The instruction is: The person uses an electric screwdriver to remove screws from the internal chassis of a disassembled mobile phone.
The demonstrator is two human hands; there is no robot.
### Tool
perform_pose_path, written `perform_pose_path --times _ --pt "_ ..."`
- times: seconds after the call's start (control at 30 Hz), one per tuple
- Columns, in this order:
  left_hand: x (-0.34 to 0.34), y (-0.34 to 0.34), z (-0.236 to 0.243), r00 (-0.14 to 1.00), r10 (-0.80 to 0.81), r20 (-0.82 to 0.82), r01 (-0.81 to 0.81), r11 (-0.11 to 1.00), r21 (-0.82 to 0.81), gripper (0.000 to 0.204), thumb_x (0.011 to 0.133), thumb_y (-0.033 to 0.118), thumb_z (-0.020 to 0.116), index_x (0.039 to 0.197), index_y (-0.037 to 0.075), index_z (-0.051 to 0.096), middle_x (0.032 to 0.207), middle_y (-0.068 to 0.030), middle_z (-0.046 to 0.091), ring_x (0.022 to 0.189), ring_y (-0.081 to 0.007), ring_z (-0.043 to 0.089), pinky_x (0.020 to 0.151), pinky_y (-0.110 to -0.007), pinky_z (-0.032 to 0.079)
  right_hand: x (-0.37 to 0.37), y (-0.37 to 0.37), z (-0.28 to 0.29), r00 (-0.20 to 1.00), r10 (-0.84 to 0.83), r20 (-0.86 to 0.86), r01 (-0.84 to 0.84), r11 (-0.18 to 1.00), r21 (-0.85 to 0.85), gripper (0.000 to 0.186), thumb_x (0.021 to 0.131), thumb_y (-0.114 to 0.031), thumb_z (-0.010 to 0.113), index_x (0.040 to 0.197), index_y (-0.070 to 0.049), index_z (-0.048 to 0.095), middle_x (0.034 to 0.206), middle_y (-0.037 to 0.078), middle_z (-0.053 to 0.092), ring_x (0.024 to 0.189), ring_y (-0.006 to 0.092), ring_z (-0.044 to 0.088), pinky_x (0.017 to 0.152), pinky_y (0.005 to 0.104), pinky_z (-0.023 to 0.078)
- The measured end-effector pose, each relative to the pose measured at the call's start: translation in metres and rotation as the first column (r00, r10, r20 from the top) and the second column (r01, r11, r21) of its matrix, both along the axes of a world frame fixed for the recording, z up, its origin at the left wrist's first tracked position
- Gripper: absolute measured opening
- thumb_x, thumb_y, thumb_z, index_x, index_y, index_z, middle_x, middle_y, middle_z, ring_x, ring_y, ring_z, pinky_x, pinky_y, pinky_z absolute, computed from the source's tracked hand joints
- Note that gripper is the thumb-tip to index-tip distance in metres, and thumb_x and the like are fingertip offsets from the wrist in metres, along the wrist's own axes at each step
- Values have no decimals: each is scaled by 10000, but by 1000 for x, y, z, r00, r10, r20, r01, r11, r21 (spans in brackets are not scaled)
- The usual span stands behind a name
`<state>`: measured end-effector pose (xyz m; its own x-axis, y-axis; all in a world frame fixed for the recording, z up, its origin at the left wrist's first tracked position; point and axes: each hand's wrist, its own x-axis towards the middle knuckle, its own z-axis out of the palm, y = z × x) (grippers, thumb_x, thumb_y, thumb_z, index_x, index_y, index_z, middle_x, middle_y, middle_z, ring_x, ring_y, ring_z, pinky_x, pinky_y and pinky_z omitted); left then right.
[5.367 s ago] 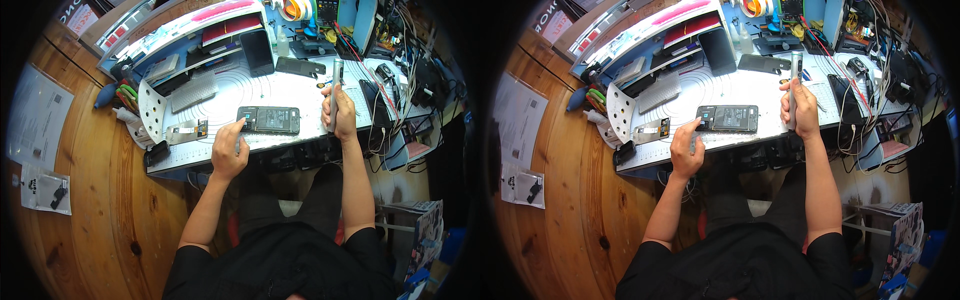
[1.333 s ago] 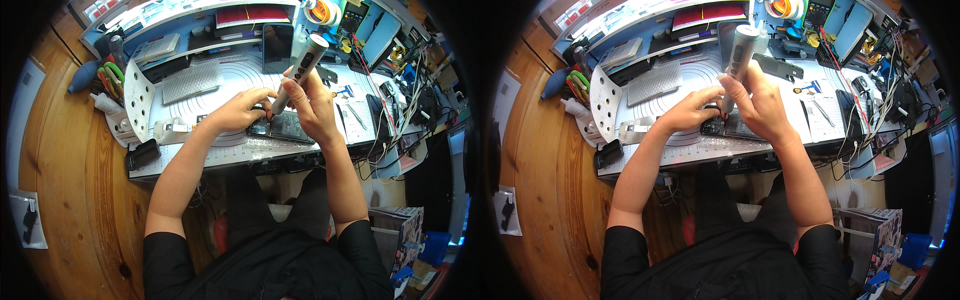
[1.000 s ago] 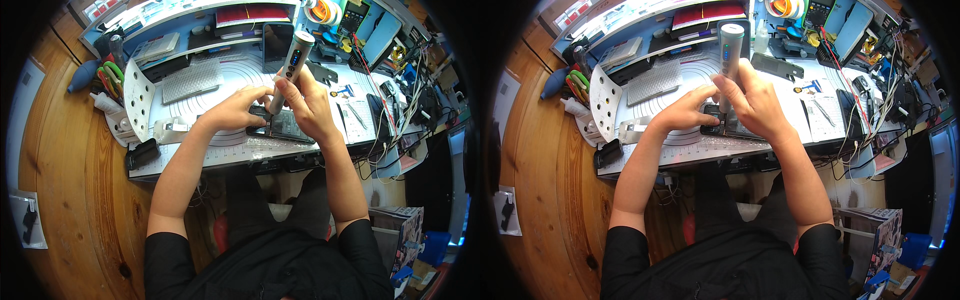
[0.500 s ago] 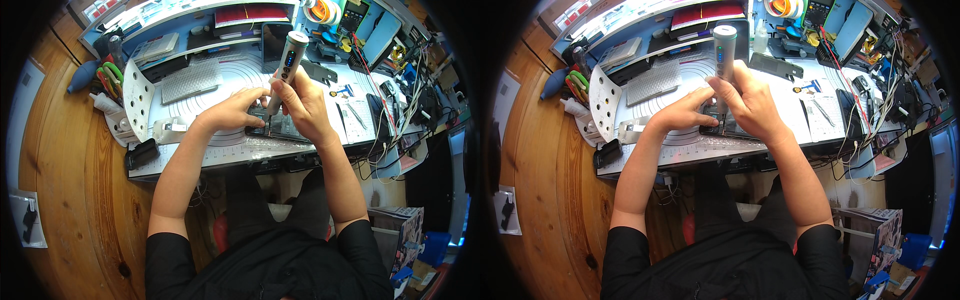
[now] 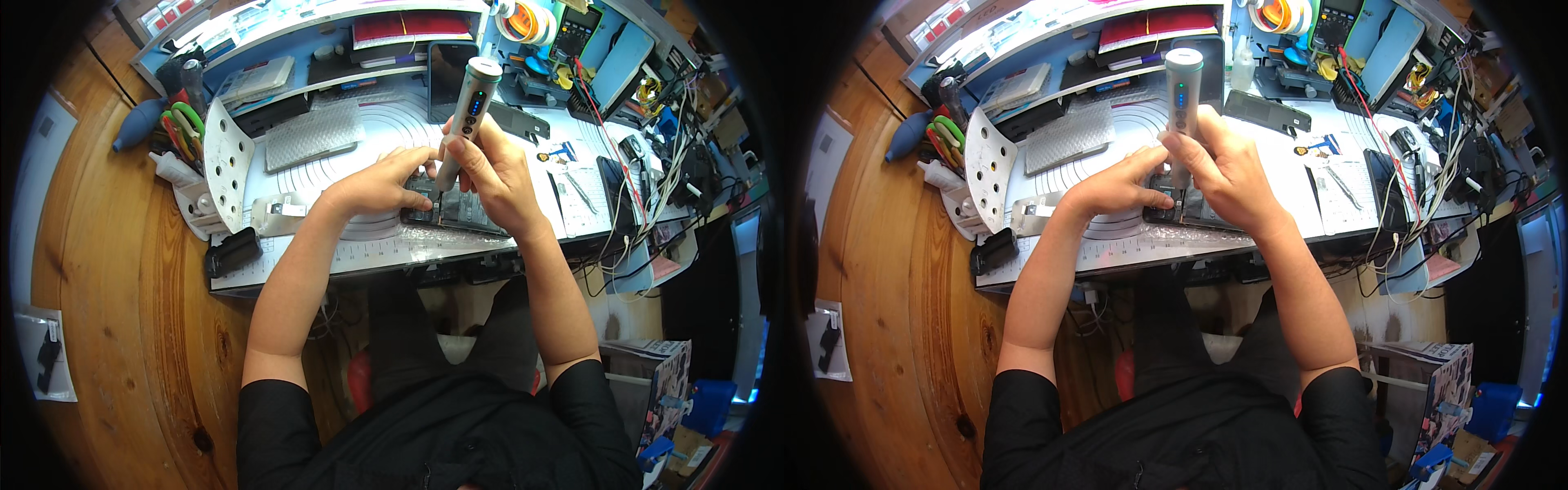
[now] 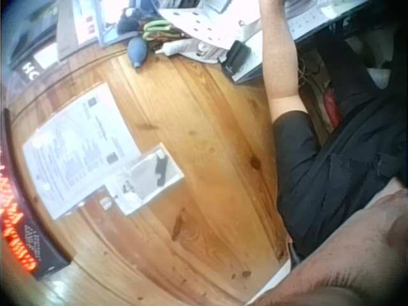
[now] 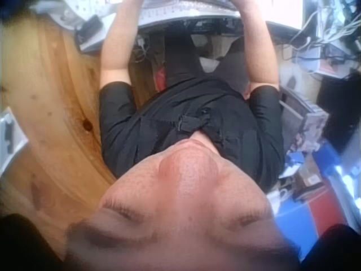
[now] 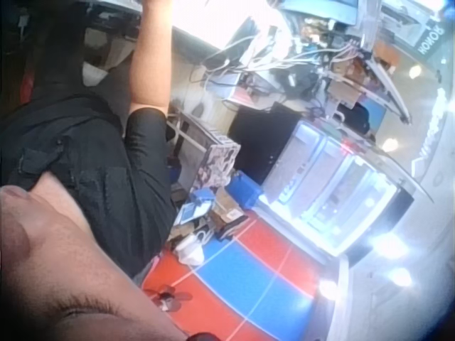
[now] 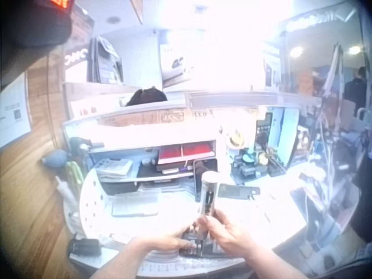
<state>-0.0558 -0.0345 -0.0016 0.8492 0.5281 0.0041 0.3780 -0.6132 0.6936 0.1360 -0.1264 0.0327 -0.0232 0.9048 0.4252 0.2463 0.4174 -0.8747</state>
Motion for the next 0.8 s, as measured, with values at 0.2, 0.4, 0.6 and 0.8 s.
perform_pose_path --times 0.2,0.4,0.6,0.8 --pt "1 6 -7 994 -34 107 38 998 -41 759 776 199 823 1438 129 458 1198 -101 585 1089 -250 535 989 -397 444 16 13 -10 990 -24 -137 30 999 44 260 1071 -257 511 1148 -11 547 937 103 667 617 78 528 570 209 436" --pt "1 3 -1 992 57 116 -48 996 -81 719 787 175 812 1426 131 486 1128 -78 615 1061 -212 540 964 -373 456 14 21 -15 964 -68 -258 116 978 176 250 1041 -210 580 1169 -3 519 926 80 685 631 60 535 572 208 446" --pt "2 15 -10 923 314 221 -312 949 -44 468 849 143 752 1292 86 609 1013 -53 660 871 -163 598 805 -326 504 21 35 -27 977 -163 -140 183 972 147 273 1058 -185 535 1253 0 485 989 109 673 679 95 568 612 227 478" --pt "4 17 -15 896 307 320 -346 936 69 307 848 114 730 1146 57 687 913 -45 664 774 -148 598 720 -311 509 21 35 -29 967 -226 -113 243 955 169 272 1055 -190 540 1242 1 484 1003 119 679 687 96 579 630 236 505"
